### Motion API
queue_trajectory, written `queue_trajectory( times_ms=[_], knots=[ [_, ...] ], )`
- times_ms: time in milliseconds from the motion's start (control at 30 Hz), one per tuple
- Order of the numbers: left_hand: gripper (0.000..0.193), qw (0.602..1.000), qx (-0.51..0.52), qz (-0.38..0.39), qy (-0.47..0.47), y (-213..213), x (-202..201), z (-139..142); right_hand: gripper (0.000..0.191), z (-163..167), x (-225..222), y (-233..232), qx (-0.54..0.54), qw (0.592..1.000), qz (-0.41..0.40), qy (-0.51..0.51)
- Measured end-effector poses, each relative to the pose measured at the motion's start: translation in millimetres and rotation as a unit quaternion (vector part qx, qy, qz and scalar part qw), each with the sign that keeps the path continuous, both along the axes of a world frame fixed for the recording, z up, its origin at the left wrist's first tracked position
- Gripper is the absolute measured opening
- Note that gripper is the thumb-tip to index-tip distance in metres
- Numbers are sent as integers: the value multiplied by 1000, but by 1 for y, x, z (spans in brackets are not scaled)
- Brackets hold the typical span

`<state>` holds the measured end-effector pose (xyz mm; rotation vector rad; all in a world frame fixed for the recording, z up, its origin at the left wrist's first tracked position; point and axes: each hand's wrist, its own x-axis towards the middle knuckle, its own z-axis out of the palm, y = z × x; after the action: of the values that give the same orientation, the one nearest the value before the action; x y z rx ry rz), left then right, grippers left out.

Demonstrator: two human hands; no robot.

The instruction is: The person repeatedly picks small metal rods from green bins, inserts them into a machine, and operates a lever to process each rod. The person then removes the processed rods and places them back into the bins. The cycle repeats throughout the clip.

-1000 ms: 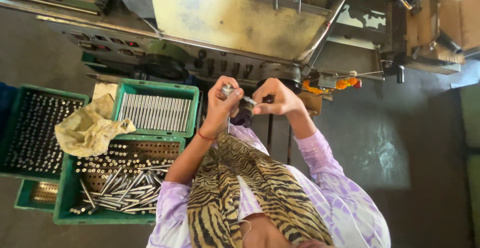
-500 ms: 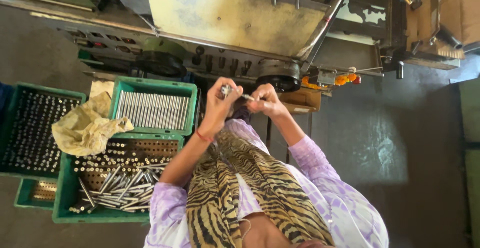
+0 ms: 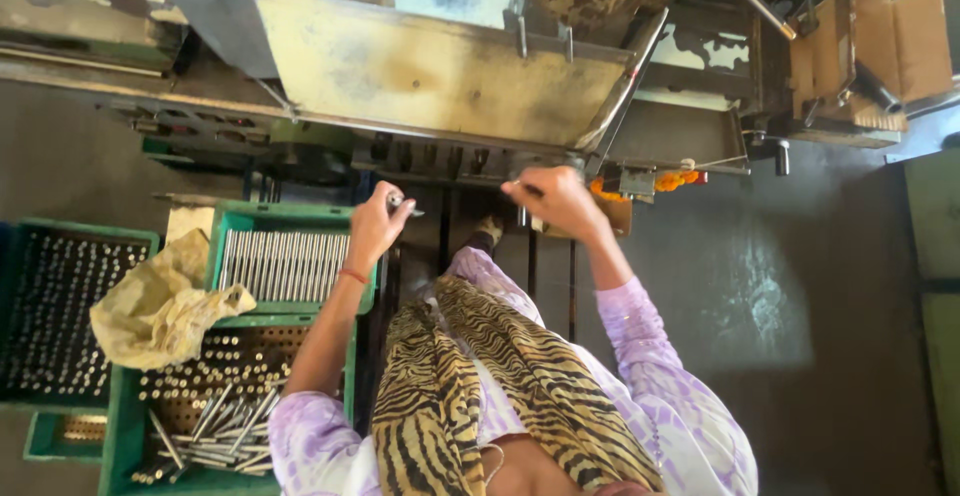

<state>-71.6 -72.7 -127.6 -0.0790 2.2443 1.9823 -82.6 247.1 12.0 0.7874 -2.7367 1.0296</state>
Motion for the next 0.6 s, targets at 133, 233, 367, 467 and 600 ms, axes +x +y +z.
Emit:
queue_trajectory(
  times_ms=[133, 233, 367, 467, 600],
  knots=[
    [29, 958, -176, -43, 222, -9, -70, 11, 28, 1, -66, 70, -24, 995, -98, -6],
    [30, 952, -130, -101, 258, 16, -147, 45, 24, -6, -130, 141, -9, 973, -226, 38],
    [19, 981, 173, -81, 10, 83, -273, 85, 20, -4, -227, 258, -13, 927, -332, 172],
    [17, 934, 352, -2, -65, 133, -378, 98, 26, 1, -277, 325, -2, 900, -407, 158],
    [25, 890, 416, 152, -109, 181, -494, 97, 35, 4, -307, 364, 185, 835, -490, 171]
  ],
)
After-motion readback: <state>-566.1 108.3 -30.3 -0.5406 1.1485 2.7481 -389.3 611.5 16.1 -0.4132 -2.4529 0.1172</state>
